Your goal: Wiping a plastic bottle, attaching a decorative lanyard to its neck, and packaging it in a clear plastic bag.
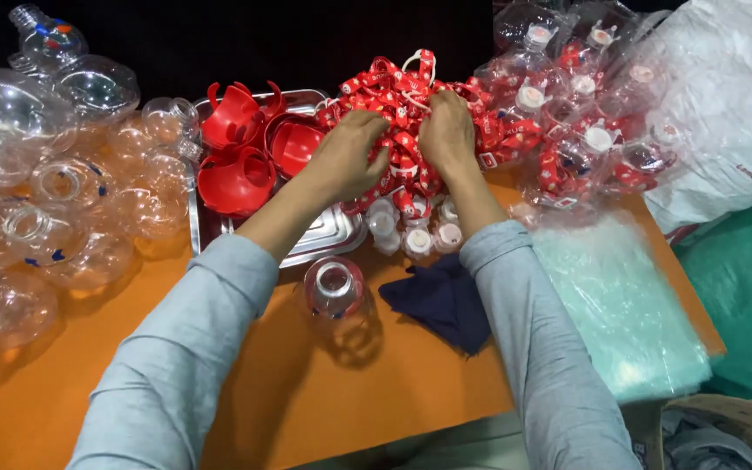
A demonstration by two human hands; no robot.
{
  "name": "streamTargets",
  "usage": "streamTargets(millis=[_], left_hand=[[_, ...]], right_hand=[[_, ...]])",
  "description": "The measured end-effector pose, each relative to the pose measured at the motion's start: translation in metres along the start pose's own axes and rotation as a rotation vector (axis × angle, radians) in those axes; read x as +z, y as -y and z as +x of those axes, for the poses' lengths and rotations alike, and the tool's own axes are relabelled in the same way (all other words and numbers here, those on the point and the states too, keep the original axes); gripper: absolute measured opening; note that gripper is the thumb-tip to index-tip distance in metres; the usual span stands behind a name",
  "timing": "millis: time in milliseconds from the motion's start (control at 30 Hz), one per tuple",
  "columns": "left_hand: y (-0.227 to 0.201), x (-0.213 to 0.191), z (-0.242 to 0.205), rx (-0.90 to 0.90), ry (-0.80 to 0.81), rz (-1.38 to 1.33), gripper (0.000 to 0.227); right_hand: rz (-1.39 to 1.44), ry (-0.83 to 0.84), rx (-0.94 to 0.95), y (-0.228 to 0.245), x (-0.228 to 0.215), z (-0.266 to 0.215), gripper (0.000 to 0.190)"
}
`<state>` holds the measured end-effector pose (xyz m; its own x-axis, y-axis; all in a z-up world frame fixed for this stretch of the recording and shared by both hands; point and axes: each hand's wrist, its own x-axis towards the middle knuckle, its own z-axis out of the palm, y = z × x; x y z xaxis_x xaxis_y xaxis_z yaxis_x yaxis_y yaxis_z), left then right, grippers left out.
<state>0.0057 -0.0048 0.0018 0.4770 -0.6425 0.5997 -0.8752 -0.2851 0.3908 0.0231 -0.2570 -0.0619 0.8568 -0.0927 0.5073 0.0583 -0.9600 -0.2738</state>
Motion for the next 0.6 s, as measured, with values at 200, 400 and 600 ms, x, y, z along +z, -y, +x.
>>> streamTargets(millis=[200, 400, 600], left_hand=[[0.048, 0.046, 0.034, -0.025, 0.159, 0.203, 0.040], [0.027, 0.035, 0.061, -0.205, 0.192, 0.213, 0.057], [-0.001, -0.009, 0.081, -0.110, -0.076, 0.213, 0.082]], right_hand=[[-0.100, 0.111, 0.071, -0.018, 0.011, 0.010, 0.020], [0.142, 0.026, 0.089, 0.046, -0.061, 0.011, 0.018], [0.358, -0.475, -0.254, 0.081, -0.135, 0.015, 0.014]])
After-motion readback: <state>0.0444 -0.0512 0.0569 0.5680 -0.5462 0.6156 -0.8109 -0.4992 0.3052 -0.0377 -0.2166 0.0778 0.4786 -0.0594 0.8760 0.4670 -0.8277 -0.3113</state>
